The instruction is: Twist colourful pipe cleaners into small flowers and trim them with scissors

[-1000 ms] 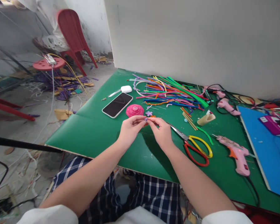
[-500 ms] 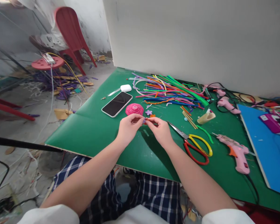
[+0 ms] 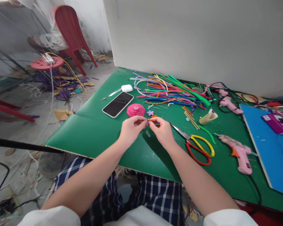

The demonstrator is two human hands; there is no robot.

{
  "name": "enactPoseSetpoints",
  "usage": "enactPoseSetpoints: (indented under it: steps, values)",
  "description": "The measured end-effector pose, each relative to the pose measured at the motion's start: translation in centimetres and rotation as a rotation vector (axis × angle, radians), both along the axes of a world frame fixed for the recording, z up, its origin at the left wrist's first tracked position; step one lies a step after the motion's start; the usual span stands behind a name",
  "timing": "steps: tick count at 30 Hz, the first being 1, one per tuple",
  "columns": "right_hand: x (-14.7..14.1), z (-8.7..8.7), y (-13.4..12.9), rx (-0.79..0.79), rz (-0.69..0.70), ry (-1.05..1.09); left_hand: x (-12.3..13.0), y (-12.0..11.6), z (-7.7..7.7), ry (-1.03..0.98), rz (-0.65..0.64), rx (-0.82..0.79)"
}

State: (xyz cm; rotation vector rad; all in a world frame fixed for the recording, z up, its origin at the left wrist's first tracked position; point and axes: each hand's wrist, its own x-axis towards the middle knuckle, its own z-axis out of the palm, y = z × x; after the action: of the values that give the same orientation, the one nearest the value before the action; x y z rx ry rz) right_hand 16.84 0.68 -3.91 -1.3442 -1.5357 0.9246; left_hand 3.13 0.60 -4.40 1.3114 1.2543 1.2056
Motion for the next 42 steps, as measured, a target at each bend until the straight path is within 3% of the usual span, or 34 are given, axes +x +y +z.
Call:
enactPoseSetpoints:
  steps: [15, 26, 34, 42]
  values:
    - [-0.1, -0.2, 0.0, 0.095, -0.008, -0.123, 0.2, 0.1, 0.0, -0.148, -0.023, -0.126]
    - [-0.6, -0.6, -0.1, 0.061, -0.052, -0.033, 0.4, -0.2, 0.0, -0.025, 0.042, -0.032]
    - [0.4, -0.1, 0.4, 0.079, 0.008, -0.005, 0.4, 0.1, 0.1, -0.251, -0.044, -0.166]
    - [0.4, 0.2, 0.2, 0.099, -0.014, -0.052, 0.3, 0.2, 0.2, -0.269, -0.015, -0.204]
